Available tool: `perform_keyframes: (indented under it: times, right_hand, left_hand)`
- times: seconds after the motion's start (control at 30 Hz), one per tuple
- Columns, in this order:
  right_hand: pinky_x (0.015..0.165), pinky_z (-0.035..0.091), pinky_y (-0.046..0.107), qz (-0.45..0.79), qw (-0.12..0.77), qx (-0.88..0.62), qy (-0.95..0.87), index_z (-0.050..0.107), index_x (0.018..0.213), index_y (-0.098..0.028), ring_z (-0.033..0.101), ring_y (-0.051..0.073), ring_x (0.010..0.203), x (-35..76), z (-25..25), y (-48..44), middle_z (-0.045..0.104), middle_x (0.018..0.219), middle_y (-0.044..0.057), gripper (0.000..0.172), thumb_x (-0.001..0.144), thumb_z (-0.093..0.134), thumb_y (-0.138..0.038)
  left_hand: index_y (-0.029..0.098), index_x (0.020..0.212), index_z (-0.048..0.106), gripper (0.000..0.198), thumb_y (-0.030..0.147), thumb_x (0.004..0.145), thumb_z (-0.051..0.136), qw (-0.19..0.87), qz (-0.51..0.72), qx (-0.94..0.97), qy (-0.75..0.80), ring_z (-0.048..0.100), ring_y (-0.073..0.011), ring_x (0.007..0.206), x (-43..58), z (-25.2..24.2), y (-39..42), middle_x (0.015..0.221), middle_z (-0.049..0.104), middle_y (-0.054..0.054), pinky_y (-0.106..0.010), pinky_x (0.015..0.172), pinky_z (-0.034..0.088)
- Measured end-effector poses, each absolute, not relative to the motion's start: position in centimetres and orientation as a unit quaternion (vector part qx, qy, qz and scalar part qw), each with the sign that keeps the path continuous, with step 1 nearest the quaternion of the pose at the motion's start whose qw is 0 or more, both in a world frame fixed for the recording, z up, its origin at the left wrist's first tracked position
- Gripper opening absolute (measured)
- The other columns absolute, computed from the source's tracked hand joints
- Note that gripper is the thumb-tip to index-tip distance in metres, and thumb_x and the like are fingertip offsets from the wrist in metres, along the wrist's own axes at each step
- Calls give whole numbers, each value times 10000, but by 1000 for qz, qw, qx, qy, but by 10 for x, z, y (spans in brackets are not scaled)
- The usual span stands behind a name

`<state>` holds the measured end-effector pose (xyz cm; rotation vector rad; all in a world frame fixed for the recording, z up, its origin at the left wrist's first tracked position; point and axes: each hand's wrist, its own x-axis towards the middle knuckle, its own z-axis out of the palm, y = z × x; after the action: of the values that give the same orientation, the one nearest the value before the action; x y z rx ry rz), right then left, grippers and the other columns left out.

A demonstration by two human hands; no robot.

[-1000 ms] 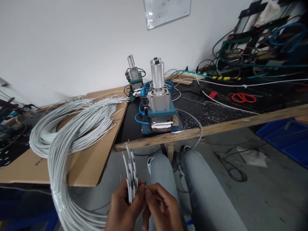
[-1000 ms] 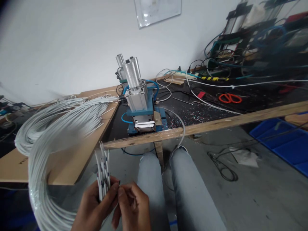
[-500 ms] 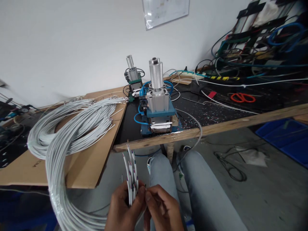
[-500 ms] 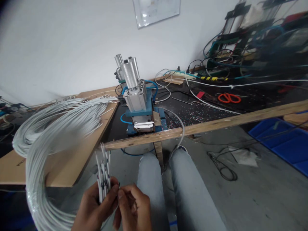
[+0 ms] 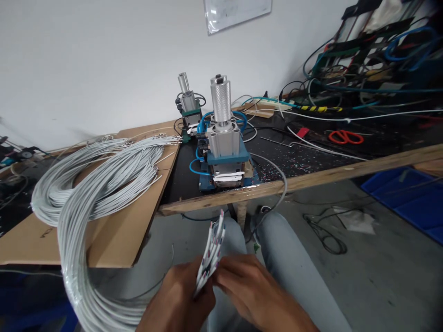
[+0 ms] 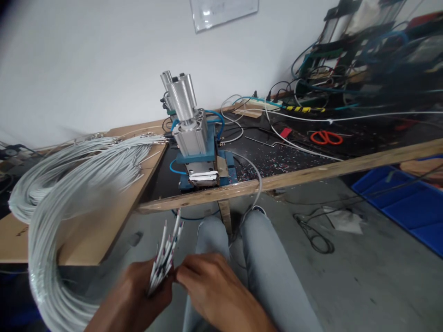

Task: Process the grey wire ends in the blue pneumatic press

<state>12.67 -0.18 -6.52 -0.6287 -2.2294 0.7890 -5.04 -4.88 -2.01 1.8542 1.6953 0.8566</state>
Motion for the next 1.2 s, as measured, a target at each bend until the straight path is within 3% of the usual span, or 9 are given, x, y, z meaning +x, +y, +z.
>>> perform_keyframes:
  times: [0.13, 0.23, 0.37, 0.57, 0.87, 1.03, 1.2]
  right_hand:
    - [562, 485, 226, 611, 410, -306, -604, 637, 810, -205, 577, 121, 529, 100, -66, -21, 592, 640, -25, 402, 1053, 499, -494]
    - [407, 400, 194, 759, 417, -307, -395, 621, 783, -184, 469, 76, 403, 79, -65, -35, 547, 614, -49, 539, 899, 619, -711]
    - [407, 399, 174, 763, 442, -321, -346, 647, 749, -153, 500, 66, 386, 70, -60, -38, 556, 568, -51, 566, 816, 727, -709]
    - [403, 430, 170, 768, 446, -326, -323, 657, 765, -151, 515, 65, 375, 69, -62, -37, 576, 543, -51, 561, 805, 747, -704]
    - [417, 447, 171, 749, 452, -350, -336, 698, 790, -152, 545, 78, 396, 73, -58, -40, 580, 547, -45, 552, 809, 746, -701]
    - [415, 433, 162, 747, 447, -355, -340, 710, 782, -159, 540, 74, 391, 75, -59, -41, 577, 550, -45, 544, 808, 745, -702]
    - [415, 426, 160, 746, 442, -360, -346, 704, 753, -162, 524, 71, 392, 78, -58, -40, 564, 532, -49, 565, 795, 739, -725]
  left_hand:
    - [204, 552, 582, 229, 264, 760, 655, 309, 408, 522, 682, 445, -123, 465, -41, -9, -47, 485, 510, 39, -227, 488, 365]
    - [199, 571, 593, 296, 394, 733, 747, 371, 462, 413, 691, 434, -130, 474, -36, -4, -48, 478, 506, 36, -234, 472, 363]
    - [181, 610, 618, 408, 522, 706, 821, 372, 486, 368, 700, 378, -109, 477, -33, -11, -53, 488, 467, 54, -222, 456, 315]
    - [172, 642, 637, 575, 730, 747, 731, 350, 490, 395, 694, 350, -103, 473, -35, -27, -54, 489, 451, 55, -225, 452, 330]
    - [172, 687, 708, 386, 537, 709, 828, 360, 495, 380, 694, 415, -125, 486, -34, -23, -52, 499, 493, 57, -239, 498, 428]
    - [168, 693, 697, 309, 450, 711, 823, 365, 487, 386, 694, 390, -115, 489, -36, -25, -51, 507, 485, 60, -222, 461, 339]
    - [165, 713, 684, 368, 502, 714, 831, 408, 468, 383, 684, 357, -100, 483, -37, -23, -50, 515, 470, 61, -209, 433, 278]
